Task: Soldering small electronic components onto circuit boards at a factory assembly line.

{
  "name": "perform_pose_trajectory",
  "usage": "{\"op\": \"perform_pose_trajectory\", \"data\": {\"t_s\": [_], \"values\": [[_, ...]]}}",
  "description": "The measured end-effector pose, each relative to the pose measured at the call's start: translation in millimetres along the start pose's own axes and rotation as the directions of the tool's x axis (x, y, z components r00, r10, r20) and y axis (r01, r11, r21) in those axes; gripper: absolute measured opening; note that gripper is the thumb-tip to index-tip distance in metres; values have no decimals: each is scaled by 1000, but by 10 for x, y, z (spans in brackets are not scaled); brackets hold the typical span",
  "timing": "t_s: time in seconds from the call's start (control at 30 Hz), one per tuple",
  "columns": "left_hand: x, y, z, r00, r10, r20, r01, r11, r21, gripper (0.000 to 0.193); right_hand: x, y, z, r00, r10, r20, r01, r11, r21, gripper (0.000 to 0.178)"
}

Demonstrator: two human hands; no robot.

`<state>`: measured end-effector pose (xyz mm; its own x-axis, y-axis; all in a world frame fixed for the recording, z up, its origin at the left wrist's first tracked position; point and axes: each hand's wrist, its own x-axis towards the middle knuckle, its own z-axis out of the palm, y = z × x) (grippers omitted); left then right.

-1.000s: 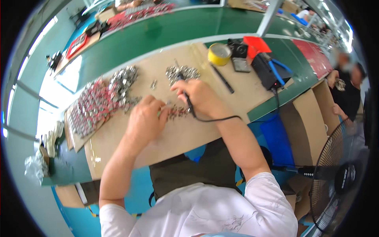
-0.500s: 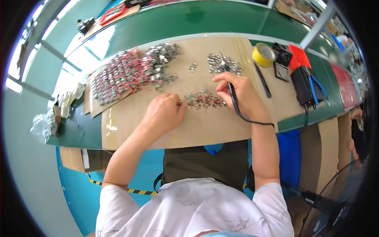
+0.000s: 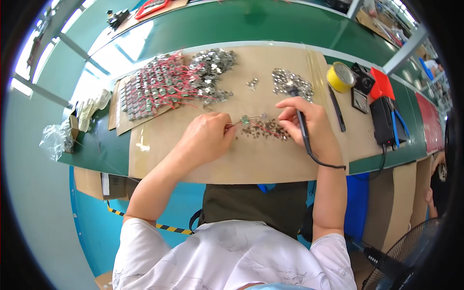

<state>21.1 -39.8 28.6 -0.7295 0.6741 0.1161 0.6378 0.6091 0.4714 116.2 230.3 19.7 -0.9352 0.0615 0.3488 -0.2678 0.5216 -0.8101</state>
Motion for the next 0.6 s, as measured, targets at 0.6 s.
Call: {"op": "perform_pose_trajectory", "data": {"t_s": [0.6], "values": [[2099,-375,-383,976,132,173,-213,742,636,45,-42,26,121,992,-103,-77,92,987,-134,32]]}}
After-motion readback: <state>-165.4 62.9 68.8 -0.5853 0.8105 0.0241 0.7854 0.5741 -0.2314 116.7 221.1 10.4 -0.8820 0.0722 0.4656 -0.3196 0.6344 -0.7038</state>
